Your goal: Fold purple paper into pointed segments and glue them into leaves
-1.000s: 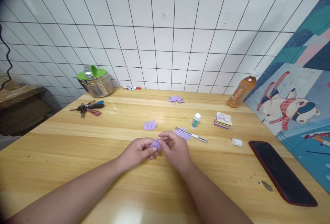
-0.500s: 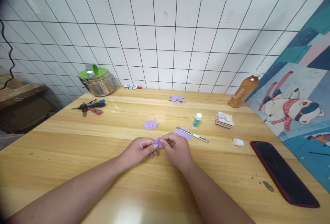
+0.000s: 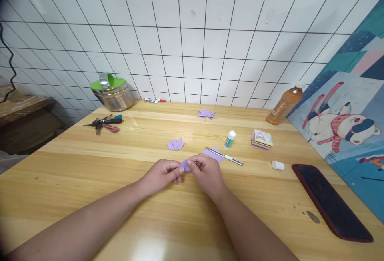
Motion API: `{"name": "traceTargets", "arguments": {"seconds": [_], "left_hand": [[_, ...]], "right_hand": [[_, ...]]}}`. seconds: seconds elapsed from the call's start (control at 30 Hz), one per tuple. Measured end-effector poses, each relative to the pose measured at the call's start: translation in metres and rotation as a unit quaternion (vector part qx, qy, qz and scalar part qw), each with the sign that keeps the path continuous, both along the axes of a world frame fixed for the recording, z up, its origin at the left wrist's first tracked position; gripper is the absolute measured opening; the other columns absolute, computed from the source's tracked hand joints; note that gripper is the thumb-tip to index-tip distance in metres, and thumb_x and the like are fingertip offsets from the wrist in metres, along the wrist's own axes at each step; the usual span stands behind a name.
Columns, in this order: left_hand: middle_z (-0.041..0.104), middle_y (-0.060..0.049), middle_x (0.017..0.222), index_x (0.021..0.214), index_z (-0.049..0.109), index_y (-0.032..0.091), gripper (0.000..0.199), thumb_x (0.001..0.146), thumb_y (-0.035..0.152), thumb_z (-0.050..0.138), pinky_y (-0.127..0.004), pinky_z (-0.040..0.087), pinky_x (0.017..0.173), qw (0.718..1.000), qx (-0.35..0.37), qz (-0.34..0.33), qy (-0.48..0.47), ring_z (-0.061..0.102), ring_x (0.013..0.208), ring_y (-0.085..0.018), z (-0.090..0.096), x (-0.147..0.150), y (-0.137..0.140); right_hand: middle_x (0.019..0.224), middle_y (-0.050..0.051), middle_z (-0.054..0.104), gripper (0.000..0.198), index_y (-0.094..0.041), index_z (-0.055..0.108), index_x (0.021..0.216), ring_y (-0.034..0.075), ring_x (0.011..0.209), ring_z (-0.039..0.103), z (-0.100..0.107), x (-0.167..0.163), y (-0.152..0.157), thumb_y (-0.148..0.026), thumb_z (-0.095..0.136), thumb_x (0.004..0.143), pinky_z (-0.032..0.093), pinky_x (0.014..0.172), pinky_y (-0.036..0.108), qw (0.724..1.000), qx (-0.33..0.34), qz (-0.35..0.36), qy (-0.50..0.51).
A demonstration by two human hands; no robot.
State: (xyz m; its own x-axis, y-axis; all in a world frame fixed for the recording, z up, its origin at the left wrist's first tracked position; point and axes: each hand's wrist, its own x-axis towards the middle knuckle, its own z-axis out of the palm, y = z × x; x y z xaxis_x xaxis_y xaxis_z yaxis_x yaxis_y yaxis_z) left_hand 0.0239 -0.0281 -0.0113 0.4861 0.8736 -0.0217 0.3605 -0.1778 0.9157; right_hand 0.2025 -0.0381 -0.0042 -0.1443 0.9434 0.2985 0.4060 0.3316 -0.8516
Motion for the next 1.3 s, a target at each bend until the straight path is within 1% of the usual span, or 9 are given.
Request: {"name": "traceTargets", "arguments": {"seconds": [0.4, 0.67, 0.83, 0.97, 1.0, 1.07, 1.13, 1.2, 1.3], "left_hand": [[0.058, 0.0, 0.055, 0.061, 0.063, 0.015, 0.039, 0.083, 0.042, 0.045, -0.02, 0.032, 0.05, 0.999, 0.027, -0.004, 0.041, 0.046, 0.049, -0.01, 0.0001, -0.0005, 0.0002], [0.062, -0.001, 0.058, 0.063, 0.063, 0.015, 0.037, 0.083, 0.04, 0.046, -0.02, 0.035, 0.052, 0.999, 0.02, -0.014, 0.043, 0.05, 0.051, -0.01, -0.001, -0.0005, 0.001], [0.067, -0.003, 0.065, 0.067, 0.067, 0.014, 0.031, 0.079, 0.038, 0.051, -0.02, 0.04, 0.056, 0.999, -0.017, -0.026, 0.041, 0.056, 0.058, -0.012, 0.0029, -0.0011, 0.0015], [0.069, -0.005, 0.068, 0.071, 0.07, 0.013, 0.033, 0.076, 0.042, 0.055, -0.021, 0.042, 0.055, 0.995, -0.093, -0.026, 0.01, 0.057, 0.056, -0.012, 0.0074, -0.0009, 0.0011], [0.069, -0.006, 0.069, 0.072, 0.07, 0.012, 0.034, 0.075, 0.044, 0.056, -0.022, 0.043, 0.054, 0.993, -0.116, -0.021, -0.003, 0.057, 0.055, -0.012, 0.008, -0.0008, 0.0012], [0.07, -0.007, 0.07, 0.074, 0.07, 0.012, 0.036, 0.073, 0.046, 0.058, -0.022, 0.043, 0.052, 0.989, -0.146, -0.008, -0.03, 0.056, 0.052, -0.011, 0.0083, -0.001, 0.0018], [0.07, -0.007, 0.07, 0.074, 0.07, 0.011, 0.038, 0.072, 0.048, 0.059, -0.021, 0.042, 0.05, 0.987, -0.152, 0.006, -0.057, 0.054, 0.049, -0.01, 0.0078, -0.0019, 0.0034], [0.07, -0.008, 0.07, 0.073, 0.069, 0.011, 0.04, 0.072, 0.049, 0.059, -0.02, 0.04, 0.048, 0.986, -0.143, 0.017, -0.085, 0.052, 0.047, -0.009, 0.0072, -0.0031, 0.0053], [0.067, -0.006, 0.062, 0.07, 0.07, 0.011, 0.04, 0.072, 0.049, 0.059, -0.02, 0.037, 0.047, 0.987, -0.129, 0.024, -0.089, 0.049, 0.045, -0.008, 0.0067, -0.0042, 0.0069]], "right_hand": [[0.068, 0.002, 0.062, 0.022, -0.02, 0.067, 0.076, 0.014, 0.065, 0.056, 0.0019, 0.0012, -0.0004, -0.03, 0.049, 0.085, 0.043, 0.06, 0.025, 0.999, 0.02, 0.015, -0.038], [0.069, 0.002, 0.063, 0.02, -0.02, 0.068, 0.076, 0.014, 0.064, 0.055, 0.0016, 0.0018, -0.001, -0.028, 0.051, 0.084, 0.041, 0.06, 0.024, 0.999, 0.009, -0.001, -0.053], [0.07, 0.002, 0.065, 0.018, -0.021, 0.068, 0.075, 0.014, 0.066, 0.056, 0.0039, 0.0004, -0.0027, -0.026, 0.053, 0.083, 0.041, 0.061, 0.024, 0.998, 0.017, -0.007, -0.065], [0.068, 0.002, 0.064, 0.019, -0.02, 0.068, 0.072, 0.014, 0.066, 0.056, 0.0067, -0.0002, -0.0041, -0.027, 0.054, 0.081, 0.041, 0.063, 0.025, 0.998, 0.015, -0.017, -0.061], [0.069, 0.003, 0.064, 0.018, -0.02, 0.068, 0.073, 0.014, 0.066, 0.056, 0.0073, 0.0002, -0.0043, -0.029, 0.054, 0.081, 0.042, 0.063, 0.026, 0.999, 0.005, -0.017, -0.043], [0.082, 0.004, 0.065, 0.016, -0.02, 0.067, 0.084, 0.015, 0.072, 0.058, 0.0078, 0.0012, -0.0043, -0.032, 0.058, 0.078, 0.044, 0.064, 0.025, 0.999, -0.038, -0.004, 0.016], [0.093, 0.004, 0.064, 0.028, -0.02, 0.064, 0.096, 0.015, 0.075, 0.059, 0.0074, 0.0017, -0.004, -0.035, 0.064, 0.072, 0.046, 0.065, 0.025, 0.993, -0.096, 0.012, 0.067], [0.089, 0.004, 0.064, 0.035, -0.019, 0.063, 0.096, 0.014, 0.072, 0.059, 0.0061, 0.0007, -0.0034, -0.037, 0.068, 0.067, 0.047, 0.064, 0.025, 0.984, -0.155, 0.034, 0.084], [0.07, 0.002, 0.063, 0.031, -0.016, 0.066, 0.086, 0.014, 0.064, 0.057, 0.0042, -0.0032, -0.0022, -0.04, 0.068, 0.066, 0.046, 0.057, 0.025, 0.966, -0.224, 0.058, 0.115]]}}
